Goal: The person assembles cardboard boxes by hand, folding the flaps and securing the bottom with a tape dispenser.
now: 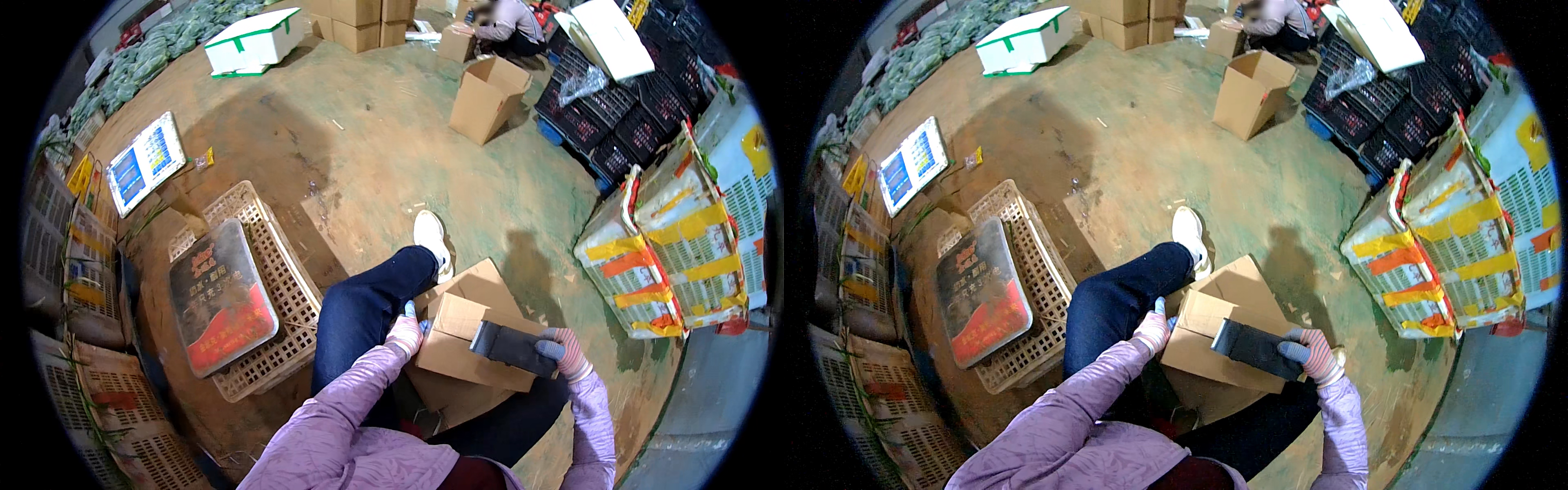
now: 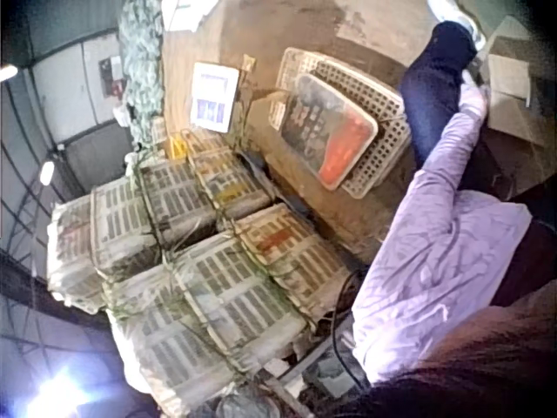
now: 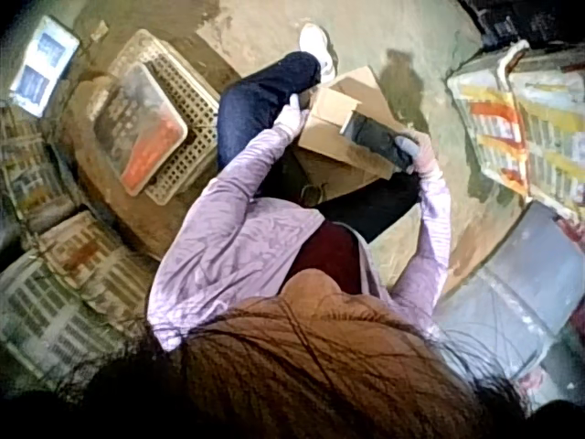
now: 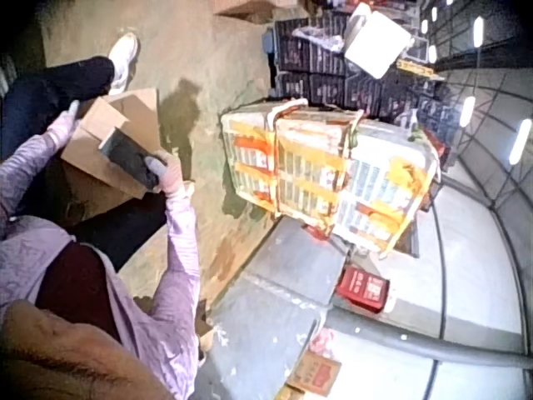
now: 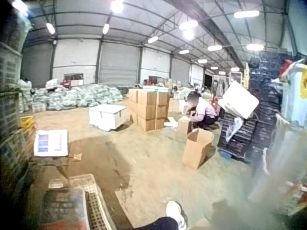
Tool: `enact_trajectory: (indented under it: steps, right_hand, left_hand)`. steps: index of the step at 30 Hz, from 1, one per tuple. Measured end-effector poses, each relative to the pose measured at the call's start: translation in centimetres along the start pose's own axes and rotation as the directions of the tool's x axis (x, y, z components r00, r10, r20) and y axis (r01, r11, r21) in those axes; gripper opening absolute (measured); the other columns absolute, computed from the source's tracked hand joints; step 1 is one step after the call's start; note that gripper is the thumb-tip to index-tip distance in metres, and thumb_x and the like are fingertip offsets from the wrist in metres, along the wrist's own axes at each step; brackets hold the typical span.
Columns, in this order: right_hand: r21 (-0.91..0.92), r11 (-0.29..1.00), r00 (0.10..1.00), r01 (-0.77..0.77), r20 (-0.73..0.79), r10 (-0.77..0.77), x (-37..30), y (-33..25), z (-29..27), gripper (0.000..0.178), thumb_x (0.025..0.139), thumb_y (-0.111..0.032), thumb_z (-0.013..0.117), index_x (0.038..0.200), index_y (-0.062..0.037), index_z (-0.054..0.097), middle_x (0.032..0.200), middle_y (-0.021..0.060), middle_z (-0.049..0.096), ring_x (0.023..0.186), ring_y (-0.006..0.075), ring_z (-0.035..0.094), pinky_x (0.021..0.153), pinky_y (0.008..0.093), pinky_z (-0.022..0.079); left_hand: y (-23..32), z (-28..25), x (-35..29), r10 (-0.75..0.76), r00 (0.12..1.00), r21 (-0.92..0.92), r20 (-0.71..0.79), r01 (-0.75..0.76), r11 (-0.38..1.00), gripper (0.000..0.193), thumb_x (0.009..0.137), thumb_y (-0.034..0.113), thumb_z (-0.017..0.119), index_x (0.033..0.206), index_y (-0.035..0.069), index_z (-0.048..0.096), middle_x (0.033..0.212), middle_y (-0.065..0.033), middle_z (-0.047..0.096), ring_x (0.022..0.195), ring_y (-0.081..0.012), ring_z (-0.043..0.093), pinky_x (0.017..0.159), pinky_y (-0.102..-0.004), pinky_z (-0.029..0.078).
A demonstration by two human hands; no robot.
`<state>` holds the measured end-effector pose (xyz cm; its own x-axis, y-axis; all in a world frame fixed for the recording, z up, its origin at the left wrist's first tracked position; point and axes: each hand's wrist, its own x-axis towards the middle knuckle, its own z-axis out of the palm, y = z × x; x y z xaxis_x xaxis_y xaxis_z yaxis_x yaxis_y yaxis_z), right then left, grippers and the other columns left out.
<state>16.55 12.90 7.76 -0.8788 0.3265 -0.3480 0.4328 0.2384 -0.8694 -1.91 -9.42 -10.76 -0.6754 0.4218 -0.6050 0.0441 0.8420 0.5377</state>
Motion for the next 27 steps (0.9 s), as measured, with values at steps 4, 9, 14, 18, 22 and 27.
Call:
enact_trajectory:
  steps: [4,9,14,18,22,27]
  right_hand:
    - [0.015,1.0,0.999,-0.025,0.042,0.025,1.0,-0.3,0.6,0.025,0.072,-0.019,0.063,0.079,0.004,0.065,0.066,0.0035,0.061,0.061,0.0092,0.054,0.058,0.024,0.044]
    - [-0.029,1.0,1.0,-0.011,0.009,0.012,0.3,-1.3,0.5,0.026,0.072,-0.02,0.063,0.083,0.0043,0.066,0.069,0.0038,0.062,0.062,0.0096,0.055,0.06,0.0243,0.046]
    - [0.013,1.0,1.0,-0.009,-0.022,0.009,0.0,0.0,-0.1,0.028,0.073,-0.022,0.062,0.081,0.0042,0.066,0.067,0.0032,0.061,0.061,0.0105,0.054,0.059,0.0244,0.045]
    - [0.034,0.999,1.0,-0.002,-0.014,0.003,0.0,-0.5,0.2,0.028,0.072,-0.023,0.062,0.079,0.0042,0.066,0.067,0.0037,0.061,0.063,0.0109,0.055,0.061,0.0248,0.045]
    - [-0.124,0.992,1.0,0.026,0.003,-0.025,0.0,0.2,-0.9,0.029,0.072,-0.024,0.06,0.079,0.004,0.064,0.068,0.0051,0.061,0.065,0.0122,0.055,0.063,0.0266,0.045]
    - [-0.125,0.992,0.998,-0.013,0.065,0.021,1.0,-0.6,-0.9,0.03,0.074,-0.025,0.06,0.08,0.0046,0.064,0.065,0.0055,0.061,0.064,0.0123,0.054,0.063,0.0269,0.044]
  left_hand:
    - [-3.5,2.4,2.0,-0.036,0.999,0.024,-0.003,0.036,0.999,0.061,0.09,0.036,0.039,0.141,0.012,0.014,0.126,-0.0244,0.043,0.109,-0.0362,0.05,0.092,-0.0421,0.04]
    - [-4.6,5.2,1.4,0.064,0.991,0.242,-0.12,-0.034,0.97,0.045,0.092,0.028,0.025,0.131,0.012,0.039,0.126,-0.0153,0.049,0.117,-0.0288,0.047,0.099,-0.0387,0.035]
    - [-2.7,2.1,-1.7,0.308,0.895,-0.244,-0.322,-0.393,0.887,0.033,0.089,0.011,0.045,0.121,0.002,0.048,0.113,-0.0146,0.057,0.101,-0.0273,0.055,0.091,-0.0326,0.042]
    - [-2.9,2.0,-4.1,0.499,0.856,-0.683,-0.135,-0.445,0.58,0.07,0.076,0.034,0.066,0.129,-0.002,0.037,0.126,-0.0198,0.043,0.118,-0.0268,0.04,0.1,-0.0337,0.031]
    - [2.0,-2.9,-9.0,0.694,0.703,0.387,-0.153,-0.604,0.697,0.119,0.048,0.062,0.073,0.135,-0.001,0.023,0.137,-0.0286,0.022,0.126,-0.0488,0.021,0.104,-0.0547,0.016]
    - [8.1,-6.7,-8.7,0.725,0.619,0.643,0.302,-0.693,0.325,0.116,0.048,0.061,0.074,0.138,0.006,0.024,0.141,-0.0272,0.018,0.13,-0.0458,0.016,0.106,-0.0531,0.009]
